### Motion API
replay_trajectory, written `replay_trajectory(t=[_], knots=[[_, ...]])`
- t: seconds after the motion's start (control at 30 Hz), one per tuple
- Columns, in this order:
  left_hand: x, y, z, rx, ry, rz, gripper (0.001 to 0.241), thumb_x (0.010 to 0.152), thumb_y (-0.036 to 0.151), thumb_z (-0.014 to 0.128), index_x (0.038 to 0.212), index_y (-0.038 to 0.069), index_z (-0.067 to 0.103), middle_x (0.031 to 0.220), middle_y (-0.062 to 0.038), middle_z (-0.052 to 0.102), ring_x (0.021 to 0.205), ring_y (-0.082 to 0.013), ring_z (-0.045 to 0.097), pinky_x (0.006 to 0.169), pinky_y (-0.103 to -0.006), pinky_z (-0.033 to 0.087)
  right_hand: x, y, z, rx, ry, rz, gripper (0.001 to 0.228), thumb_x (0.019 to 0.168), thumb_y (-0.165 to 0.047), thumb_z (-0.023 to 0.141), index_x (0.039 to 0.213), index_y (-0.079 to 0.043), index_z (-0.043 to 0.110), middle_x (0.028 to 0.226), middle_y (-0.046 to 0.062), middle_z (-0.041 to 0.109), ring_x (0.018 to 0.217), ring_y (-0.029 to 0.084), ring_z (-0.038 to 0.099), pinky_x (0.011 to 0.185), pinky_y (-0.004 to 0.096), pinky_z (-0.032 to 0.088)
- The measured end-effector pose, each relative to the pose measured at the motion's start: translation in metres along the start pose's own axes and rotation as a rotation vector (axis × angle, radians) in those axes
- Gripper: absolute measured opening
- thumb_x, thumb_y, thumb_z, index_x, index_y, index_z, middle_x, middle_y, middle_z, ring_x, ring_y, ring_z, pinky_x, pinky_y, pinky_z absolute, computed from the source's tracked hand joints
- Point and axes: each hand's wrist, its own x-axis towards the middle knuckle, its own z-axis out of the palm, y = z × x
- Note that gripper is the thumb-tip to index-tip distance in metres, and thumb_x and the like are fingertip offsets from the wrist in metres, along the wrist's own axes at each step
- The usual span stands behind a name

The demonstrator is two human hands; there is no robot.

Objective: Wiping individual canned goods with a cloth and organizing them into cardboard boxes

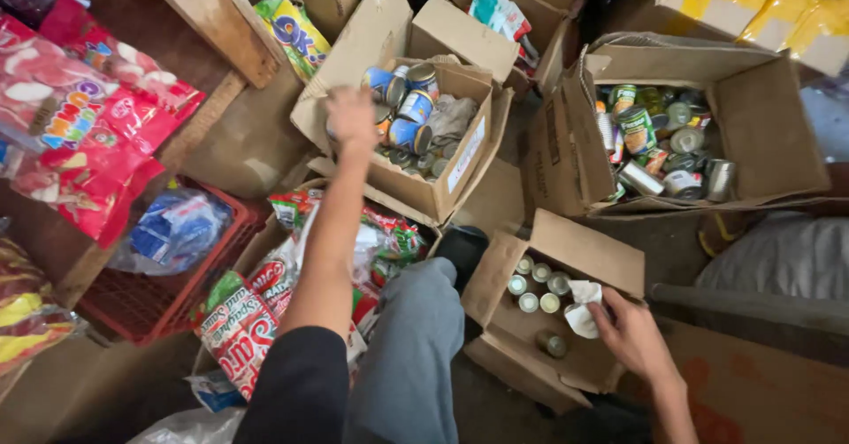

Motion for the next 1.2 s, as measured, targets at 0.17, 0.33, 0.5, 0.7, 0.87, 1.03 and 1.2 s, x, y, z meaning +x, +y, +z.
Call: replay_trajectory(t=[0.17, 0.33, 0.5, 0.7, 0.87, 1.03, 1.2], knots=[[-0.002, -0.005, 0.043, -0.008, 0.061, -0.056, 0.05, 0.08, 0.031, 0.07, 0.126, 0.012, 0.066, 0.143, -0.021, 0.046, 0.131, -0.0364, 0.038, 0.096, -0.055, 0.04, -0.001, -0.001, -0.002, -0.007, -0.007, 0.04, 0.026, 0.093, -0.027, 0.063, 0.112, -0.01, 0.068, 0.08, 0.011, 0.078, 0.063, 0.03, 0.067, 0.065, 0.041, 0.053], [-0.011, -0.005, 0.028, -0.117, -0.01, -0.044, 0.06, 0.079, 0.034, 0.073, 0.132, 0.007, 0.062, 0.143, -0.028, 0.046, 0.128, -0.0432, 0.042, 0.093, -0.0556, 0.044, -0.006, -0.002, -0.005, 0.012, 0.021, 0.021, 0.023, 0.093, -0.025, 0.064, 0.106, -0.007, 0.067, 0.077, 0.011, 0.074, 0.061, 0.03, 0.062, 0.064, 0.04, 0.051], [-0.003, -0.022, 0.015, 0.003, -0.212, 0.184, 0.071, 0.068, 0.046, 0.081, 0.131, 0.021, 0.06, 0.145, -0.025, 0.046, 0.127, -0.0391, 0.047, 0.102, -0.0481, 0.043, -0.008, 0.007, -0.004, 0.021, 0.018, 0.028, 0.022, 0.093, -0.028, 0.064, 0.097, -0.006, 0.064, 0.071, 0.011, 0.07, 0.058, 0.027, 0.057, 0.061, 0.039, 0.048], [0.003, -0.034, -0.003, -0.156, 0.006, 0.144, 0.093, 0.057, 0.046, 0.093, 0.133, 0.012, 0.05, 0.117, -0.021, 0.065, 0.109, -0.036, 0.058, 0.09, -0.0497, 0.046, -0.01, 0.011, -0.005, 0.044, 0.089, -0.05, 0.023, 0.094, -0.026, 0.063, 0.101, -0.005, 0.065, 0.071, 0.012, 0.068, 0.056, 0.028, 0.055, 0.06, 0.04, 0.048], [-0.068, -0.019, -0.126, -1.086, 0.054, 0.211, 0.066, 0.068, 0.054, 0.091, 0.116, 0.018, 0.064, 0.115, -0.015, 0.063, 0.118, -0.0378, 0.058, 0.102, -0.0475, 0.043, -0.023, 0.014, -0.002, 0.094, 0.321, -0.197, 0.012, 0.094, -0.021, 0.071, 0.096, -0.01, 0.069, 0.091, 0.019, 0.072, 0.094, 0.041, 0.071, 0.084, 0.049, 0.055], [-0.166, 0.076, -0.25, -2.569, -0.141, 0.184, 0.039, 0.098, 0.047, 0.066, 0.124, 0.018, 0.068, 0.133, -0.004, 0.066, 0.121, -0.0131, 0.057, 0.112, -0.0366, 0.043, -0.054, -0.032, -0.025, 0.312, 0.62, -0.422, 0.019, 0.089, 0.0, 0.072, 0.106, -0.008, 0.077, 0.114, 0.014, 0.077, 0.109, 0.037, 0.072, 0.096, 0.047, 0.054], [-0.308, 0.159, -0.32, -2.819, -0.804, -0.049, 0.094, 0.079, 0.083, 0.054, 0.108, -0.004, 0.073, 0.107, -0.029, 0.073, 0.091, -0.0382, 0.075, 0.077, -0.0495, 0.065, -0.1, -0.061, -0.038, 0.534, 0.89, -0.451, 0.026, 0.096, 0.0, 0.067, 0.121, -0.005, 0.074, 0.119, 0.014, 0.076, 0.117, 0.03, 0.069, 0.1, 0.044, 0.052]])
